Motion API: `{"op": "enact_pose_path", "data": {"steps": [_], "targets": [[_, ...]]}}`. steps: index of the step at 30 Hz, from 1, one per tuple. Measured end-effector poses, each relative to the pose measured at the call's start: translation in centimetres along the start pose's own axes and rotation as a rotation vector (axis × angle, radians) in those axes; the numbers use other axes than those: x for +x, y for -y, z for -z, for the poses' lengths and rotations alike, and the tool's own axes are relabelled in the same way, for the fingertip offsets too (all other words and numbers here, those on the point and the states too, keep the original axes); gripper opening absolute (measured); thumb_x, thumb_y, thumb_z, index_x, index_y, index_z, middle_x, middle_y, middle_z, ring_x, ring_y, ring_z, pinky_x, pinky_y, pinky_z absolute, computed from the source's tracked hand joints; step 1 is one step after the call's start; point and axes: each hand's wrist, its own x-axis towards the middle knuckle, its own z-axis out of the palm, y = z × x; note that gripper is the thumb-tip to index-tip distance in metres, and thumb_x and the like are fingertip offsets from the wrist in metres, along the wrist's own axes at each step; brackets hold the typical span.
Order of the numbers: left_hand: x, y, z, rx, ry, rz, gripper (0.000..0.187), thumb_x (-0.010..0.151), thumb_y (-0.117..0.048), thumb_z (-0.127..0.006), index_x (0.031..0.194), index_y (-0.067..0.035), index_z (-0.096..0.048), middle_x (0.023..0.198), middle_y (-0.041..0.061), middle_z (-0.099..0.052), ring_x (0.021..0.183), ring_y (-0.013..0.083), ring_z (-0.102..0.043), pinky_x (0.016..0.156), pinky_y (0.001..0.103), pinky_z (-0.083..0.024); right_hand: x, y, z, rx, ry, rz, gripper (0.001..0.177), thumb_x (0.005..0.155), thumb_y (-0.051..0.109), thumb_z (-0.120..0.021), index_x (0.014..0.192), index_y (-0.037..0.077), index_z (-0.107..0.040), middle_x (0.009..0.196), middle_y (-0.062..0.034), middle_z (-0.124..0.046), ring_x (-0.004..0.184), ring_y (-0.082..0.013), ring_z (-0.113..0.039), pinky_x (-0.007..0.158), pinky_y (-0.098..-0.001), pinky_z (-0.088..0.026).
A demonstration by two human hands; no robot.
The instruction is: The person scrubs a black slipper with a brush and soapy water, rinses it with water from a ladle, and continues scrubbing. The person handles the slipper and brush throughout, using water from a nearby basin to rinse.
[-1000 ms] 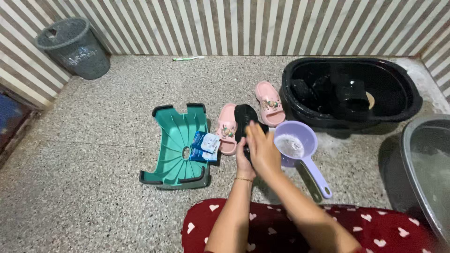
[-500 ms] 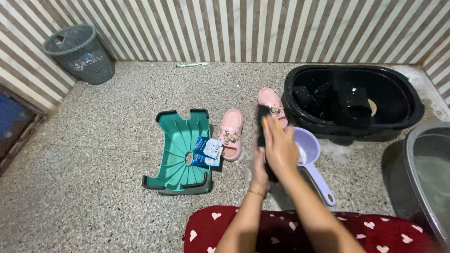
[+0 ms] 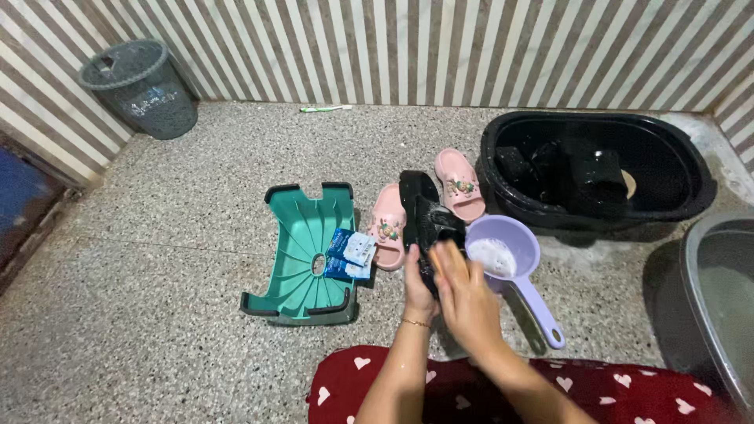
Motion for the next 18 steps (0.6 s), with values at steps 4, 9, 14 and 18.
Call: {"op": "enact_pose_path", "data": {"steps": [4, 9, 14, 18], "targets": [[0.4, 1.9, 1.8, 0.062, -0.109, -0.022, 0.058, 0.101, -0.045, -0.047, 0.140, -0.004, -0.055, 0.132, 0.014, -0.065, 0.122, 0.0261, -0.063, 0.110, 0.041, -0.047, 2.3, -0.7, 0.2, -0.015, 0.005, -0.061, 0.043, 0.102, 0.029, -0.057, 0.144, 0.022, -0.059, 0.126, -0.0176, -0.065, 0.091, -0.0392, -0.064, 0.070, -0.0471, -0.056], [0.8, 0.3, 0.8, 0.045, -0.041, -0.035, 0.058, 0.094, -0.043, -0.044, 0.138, -0.007, -0.059, 0.134, 0.012, -0.066, 0.123, 0.0237, -0.065, 0.108, 0.037, -0.049, 3.2, 0.9, -0.2, 0.067, -0.009, -0.017, 0.044, 0.101, 0.030, -0.056, 0.144, 0.021, -0.058, 0.128, -0.0181, -0.064, 0.090, -0.0377, -0.066, 0.072, -0.0452, -0.056], [0.4, -0.4, 1.3, 0.056, -0.007, -0.147, 0.059, 0.100, -0.045, -0.044, 0.138, -0.002, -0.057, 0.131, 0.014, -0.065, 0.121, 0.0263, -0.063, 0.107, 0.041, -0.049, 0.4, 2.1, 0.7, 0.051, 0.102, -0.108, 0.044, 0.098, 0.032, -0.058, 0.141, 0.026, -0.062, 0.108, -0.0182, -0.062, 0.082, -0.0375, -0.068, 0.068, -0.0463, -0.056], [0.5, 1.2, 0.4, 0.140, -0.192, -0.166, 0.053, 0.100, -0.040, -0.046, 0.138, -0.005, -0.057, 0.128, 0.012, -0.066, 0.118, 0.0259, -0.063, 0.105, 0.041, -0.049, 4.1, 1.5, 0.2, 0.012, 0.093, -0.262, 0.044, 0.100, 0.032, -0.056, 0.143, 0.028, -0.061, 0.112, -0.0187, -0.064, 0.086, -0.0381, -0.067, 0.072, -0.0468, -0.057]]}}
